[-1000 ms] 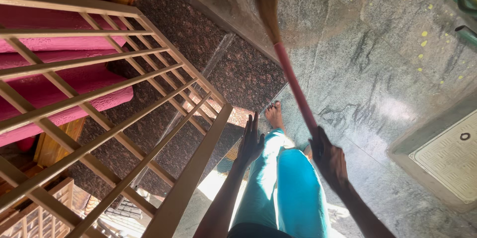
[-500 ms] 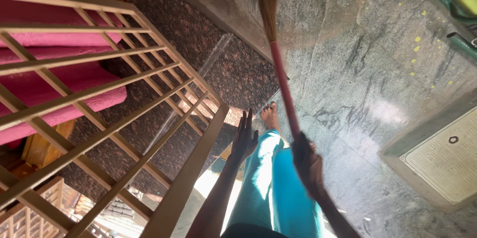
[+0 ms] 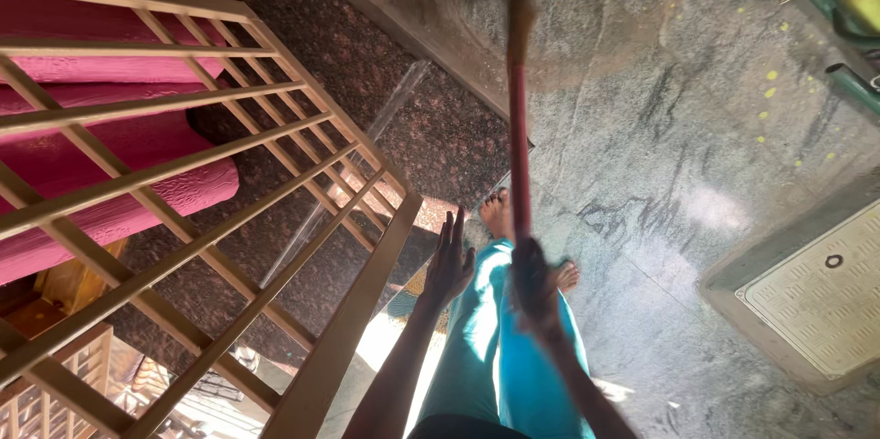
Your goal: The person sweeps the floor using a broom, collects debris into a dustpan, and then transfers a plastic bag into a blue bin.
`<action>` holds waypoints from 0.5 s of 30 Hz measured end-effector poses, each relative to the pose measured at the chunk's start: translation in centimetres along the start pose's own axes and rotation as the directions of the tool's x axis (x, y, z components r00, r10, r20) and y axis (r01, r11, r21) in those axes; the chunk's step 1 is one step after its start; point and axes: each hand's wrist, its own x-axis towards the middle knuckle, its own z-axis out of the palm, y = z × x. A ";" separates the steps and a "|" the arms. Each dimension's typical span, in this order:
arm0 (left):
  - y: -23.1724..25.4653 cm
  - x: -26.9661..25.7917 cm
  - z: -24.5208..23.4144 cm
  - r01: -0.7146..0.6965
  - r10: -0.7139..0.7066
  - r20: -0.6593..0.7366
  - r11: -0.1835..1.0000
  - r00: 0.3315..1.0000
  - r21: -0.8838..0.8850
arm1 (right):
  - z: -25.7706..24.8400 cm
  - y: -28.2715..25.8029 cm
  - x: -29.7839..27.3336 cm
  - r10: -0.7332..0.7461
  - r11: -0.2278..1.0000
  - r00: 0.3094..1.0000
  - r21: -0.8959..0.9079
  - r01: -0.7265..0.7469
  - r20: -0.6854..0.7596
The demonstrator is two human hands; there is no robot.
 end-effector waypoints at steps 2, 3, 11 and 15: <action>-0.6 0.0 0.3 0.024 -0.024 0.003 1.000 1.000 0.019 | 2.4 1.7 -3.4 -0.039 0.999 0.999 0.021 0.039 -0.012; -0.8 0.1 0.2 0.048 -0.048 -0.002 0.998 0.999 0.045 | 3.3 1.5 -4.1 -0.052 0.999 0.999 -0.004 0.052 -0.002; 0.7 -0.7 -0.9 0.097 -0.096 0.018 0.995 0.995 -0.018 | 1.8 -11.2 8.4 -0.101 0.995 0.989 0.017 0.100 0.112; 0.2 -1.1 0.0 0.074 -0.075 -0.010 0.996 0.997 -0.051 | 7.4 -13.3 5.8 -0.041 0.969 0.995 0.246 0.017 0.093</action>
